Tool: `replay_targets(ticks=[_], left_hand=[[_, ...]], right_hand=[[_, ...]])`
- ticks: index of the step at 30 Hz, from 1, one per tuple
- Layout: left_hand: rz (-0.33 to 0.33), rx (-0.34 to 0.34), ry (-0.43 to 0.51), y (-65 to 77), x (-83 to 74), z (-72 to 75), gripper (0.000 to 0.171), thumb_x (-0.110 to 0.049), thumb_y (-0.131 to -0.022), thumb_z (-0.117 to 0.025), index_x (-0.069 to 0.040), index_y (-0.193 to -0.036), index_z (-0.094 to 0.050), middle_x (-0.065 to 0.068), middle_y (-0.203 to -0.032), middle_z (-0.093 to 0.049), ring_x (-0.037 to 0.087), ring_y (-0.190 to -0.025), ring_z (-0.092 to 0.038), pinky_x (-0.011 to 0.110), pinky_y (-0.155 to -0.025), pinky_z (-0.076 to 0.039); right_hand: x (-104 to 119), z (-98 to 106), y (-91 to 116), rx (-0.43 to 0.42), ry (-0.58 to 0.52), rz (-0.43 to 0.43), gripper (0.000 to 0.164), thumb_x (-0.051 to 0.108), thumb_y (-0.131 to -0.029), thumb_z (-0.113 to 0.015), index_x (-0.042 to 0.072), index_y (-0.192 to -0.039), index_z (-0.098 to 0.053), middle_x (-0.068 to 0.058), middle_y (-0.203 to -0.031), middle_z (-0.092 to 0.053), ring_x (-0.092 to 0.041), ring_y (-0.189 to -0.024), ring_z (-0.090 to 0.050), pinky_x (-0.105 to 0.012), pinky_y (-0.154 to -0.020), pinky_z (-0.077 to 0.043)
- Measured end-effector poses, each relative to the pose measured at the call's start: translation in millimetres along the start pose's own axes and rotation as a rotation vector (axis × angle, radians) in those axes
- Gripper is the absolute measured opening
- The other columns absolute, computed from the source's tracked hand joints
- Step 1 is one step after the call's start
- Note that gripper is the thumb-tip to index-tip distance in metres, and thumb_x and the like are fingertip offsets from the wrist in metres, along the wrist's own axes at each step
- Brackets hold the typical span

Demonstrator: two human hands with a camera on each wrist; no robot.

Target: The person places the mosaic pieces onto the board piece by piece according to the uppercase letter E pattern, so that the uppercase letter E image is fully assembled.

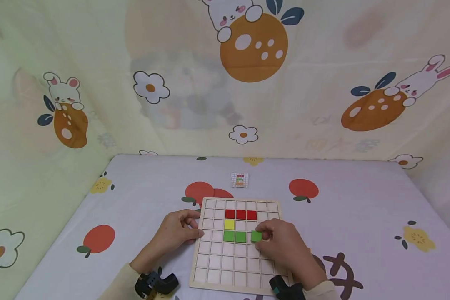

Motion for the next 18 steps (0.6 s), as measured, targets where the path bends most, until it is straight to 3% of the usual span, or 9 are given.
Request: replay_targets(ticks=[18], left_hand=[[-0.019, -0.002, -0.004, 0.9, -1.5, 0.4, 0.047, -0.004, -0.081, -0.086, 0.004, -0.124, -0.069, 0.003, -0.083, -0.066, 0.012, -0.058, -0.062, 0.024, -0.056, -0.054]], right_hand=[[0.1, -9.3, -2.6, 0.001, -0.034, -0.013, 0.025, 0.006, -0.078, -0.083, 0.009, -0.102, -0.078, 0.002, -0.083, -0.058, -0.015, -0.078, -0.051, -0.026, -0.066, -0.043]])
Point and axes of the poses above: each hand's wrist, its own y-axis away from the middle knuckle, its own z-axis out of the back of the hand, x = y × z, the point moved 5 cm from there along -y, towards the middle knuckle
